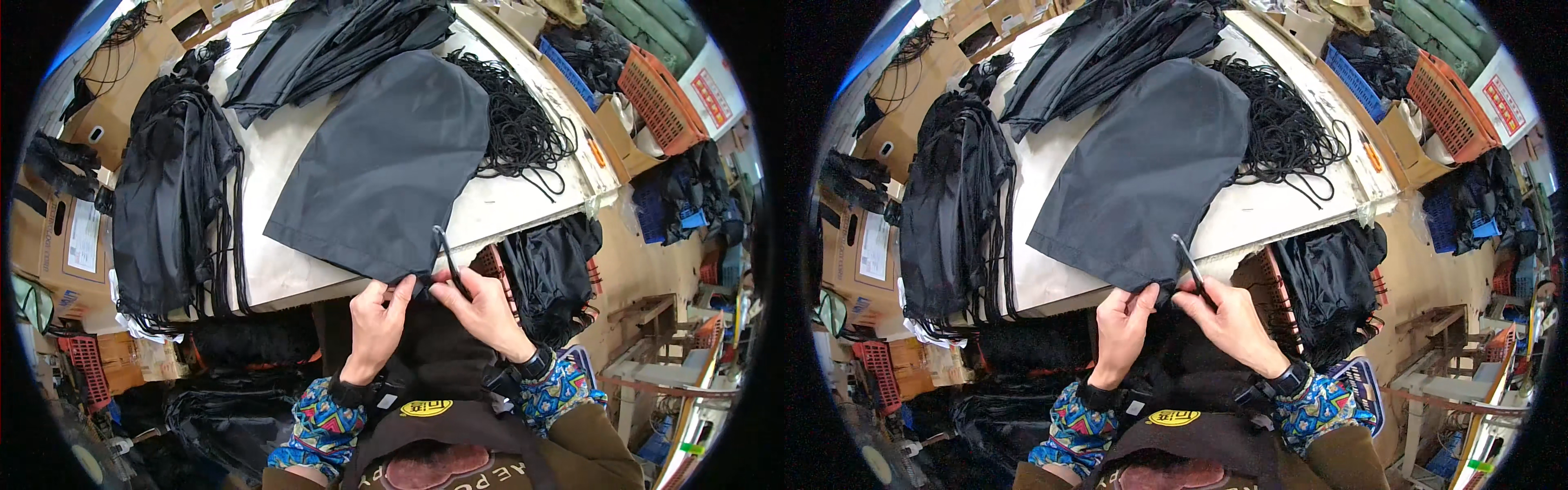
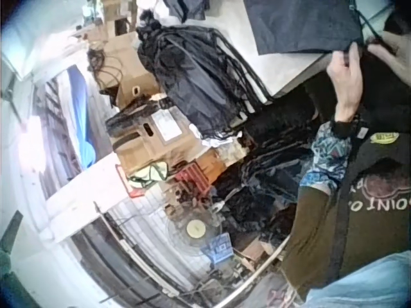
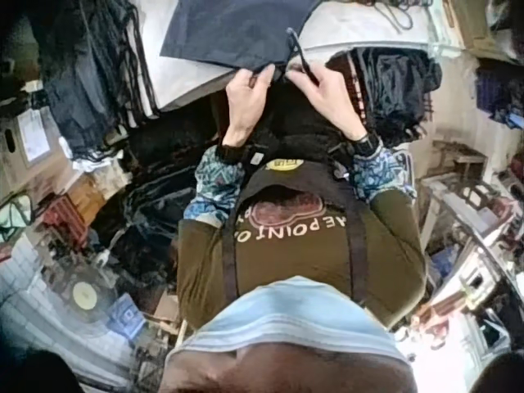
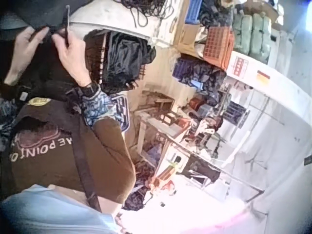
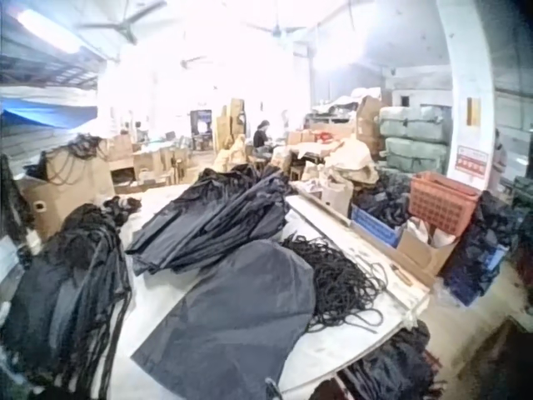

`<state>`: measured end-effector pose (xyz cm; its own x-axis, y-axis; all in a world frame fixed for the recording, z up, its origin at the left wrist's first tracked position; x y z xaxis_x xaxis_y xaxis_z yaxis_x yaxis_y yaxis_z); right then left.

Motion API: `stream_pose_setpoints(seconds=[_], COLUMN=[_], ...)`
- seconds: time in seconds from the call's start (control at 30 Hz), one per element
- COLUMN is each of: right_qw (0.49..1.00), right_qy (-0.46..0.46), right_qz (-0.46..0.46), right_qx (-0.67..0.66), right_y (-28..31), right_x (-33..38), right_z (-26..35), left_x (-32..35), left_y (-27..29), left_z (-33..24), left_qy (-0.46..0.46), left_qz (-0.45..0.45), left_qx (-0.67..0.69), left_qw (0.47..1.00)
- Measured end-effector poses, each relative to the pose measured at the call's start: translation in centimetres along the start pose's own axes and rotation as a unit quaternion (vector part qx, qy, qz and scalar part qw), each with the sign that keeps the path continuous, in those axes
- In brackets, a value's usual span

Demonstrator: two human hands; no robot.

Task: The person threads black drawstrings through the hems of black fabric bags using a metal tool. They repeatedly pick up a bag, insert the tool into the hem, pull the string through, and place the finished bag aside. The process is repeated for multiple bags in a warehouse setting.

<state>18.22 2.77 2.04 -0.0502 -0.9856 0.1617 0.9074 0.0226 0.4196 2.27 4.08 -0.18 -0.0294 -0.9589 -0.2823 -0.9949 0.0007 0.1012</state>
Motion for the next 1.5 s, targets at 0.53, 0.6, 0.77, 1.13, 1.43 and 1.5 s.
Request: stream_pose_setpoints(seconds=[0.53, 0.6, 0.77, 1.13, 1.43, 1.5], right_qw=[0.999, 0.998, 0.975, 0.963, 0.958, 0.955], right_qy=[0.029, -0.017, 0.145, 0.161, 0.166, 0.167], right_qz=[-0.032, -0.029, -0.091, -0.1, -0.101, -0.091], right_qx=[-0.009, -0.058, 0.14, 0.189, 0.209, 0.229], right_y=[0.5, 1.0, 1.6, 0.6, 0.4, 0.1], right_x=[0.0, 0.4, 3.7, 3.2, 3.1, 3.0], right_z=[2.4, 0.9, 3.8, 4.0, 4.5, 4.8], left_x=[-0.6, -0.9, -1.3, -1.4, -0.8, -0.7], left_y=[-0.4, -0.4, -0.8, -0.6, -0.7, -0.9], left_z=[-1.1, -0.8, -0.5, -0.5, -0.2, -0.5], left_qy=[0.143, 0.197, 0.223, 0.219, 0.24, 0.237], left_qz=[0.027, 0.001, -0.054, -0.057, -0.059, -0.04], left_qx=[0.288, 0.353, 0.395, 0.386, 0.398, 0.39], left_qw=[0.946, 0.915, 0.89, 0.894, 0.883, 0.889])
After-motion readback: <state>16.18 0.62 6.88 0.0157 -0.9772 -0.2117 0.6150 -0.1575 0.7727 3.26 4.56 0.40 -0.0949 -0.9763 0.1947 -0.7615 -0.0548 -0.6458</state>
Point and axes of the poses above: each hand's wrist, its own x-axis away from the middle knuckle, its own y-axis out of the back of the hand, z = x × y, the point moved 7 cm from there along -x, towards the middle knuckle, and after that the axes turned 14 degrees about -y, right-handed, at the moved point
